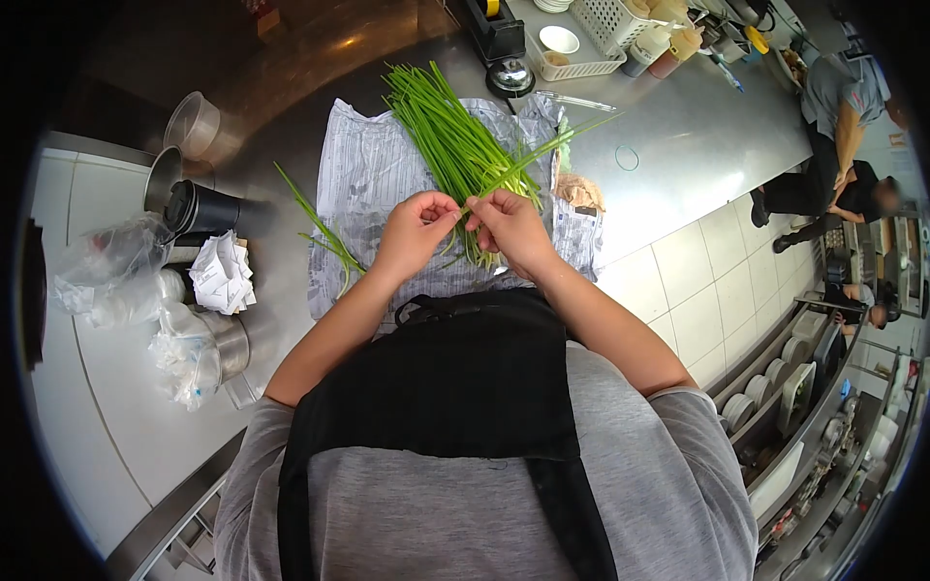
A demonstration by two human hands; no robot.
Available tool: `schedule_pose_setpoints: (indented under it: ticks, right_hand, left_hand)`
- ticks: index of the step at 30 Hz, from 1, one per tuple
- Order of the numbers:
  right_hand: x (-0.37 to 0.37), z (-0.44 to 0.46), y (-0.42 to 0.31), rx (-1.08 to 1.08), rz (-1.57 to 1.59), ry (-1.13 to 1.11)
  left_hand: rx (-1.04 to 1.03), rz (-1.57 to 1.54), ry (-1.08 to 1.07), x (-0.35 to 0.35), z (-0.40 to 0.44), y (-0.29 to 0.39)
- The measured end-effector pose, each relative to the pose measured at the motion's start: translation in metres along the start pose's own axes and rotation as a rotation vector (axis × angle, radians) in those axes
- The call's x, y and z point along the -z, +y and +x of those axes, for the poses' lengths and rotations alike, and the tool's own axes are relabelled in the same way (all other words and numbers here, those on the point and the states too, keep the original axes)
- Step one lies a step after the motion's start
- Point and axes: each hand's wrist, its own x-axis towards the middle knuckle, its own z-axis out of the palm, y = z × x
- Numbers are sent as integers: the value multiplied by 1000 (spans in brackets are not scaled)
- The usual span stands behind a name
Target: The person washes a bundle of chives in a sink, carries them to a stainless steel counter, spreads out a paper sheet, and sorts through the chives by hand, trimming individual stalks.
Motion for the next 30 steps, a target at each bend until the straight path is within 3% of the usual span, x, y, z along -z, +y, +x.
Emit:
schedule_pose_setpoints:
  ticks: [9, 15, 17, 18, 21, 30]
  right_hand:
    - [6, 4, 0, 25, 70, 60]
    - [19, 1, -8, 46, 55, 63]
    - [18, -2, -12, 49, 35, 61]
    - [15, -4, -14, 56, 2, 50]
    - [9, -7, -15, 66, -49, 12]
    - [5, -13, -15, 70, -60, -35]
  left_hand:
    - [111, -130, 47, 4, -16, 9]
    - [197, 154, -74, 23, -28, -10]
    - [-41, 355, -30, 23, -31, -8]
    - [-41, 355, -31, 21, -30, -6]
    - [-196, 208, 124, 11, -22, 10]
    - [34, -64, -24, 3, -16, 19]
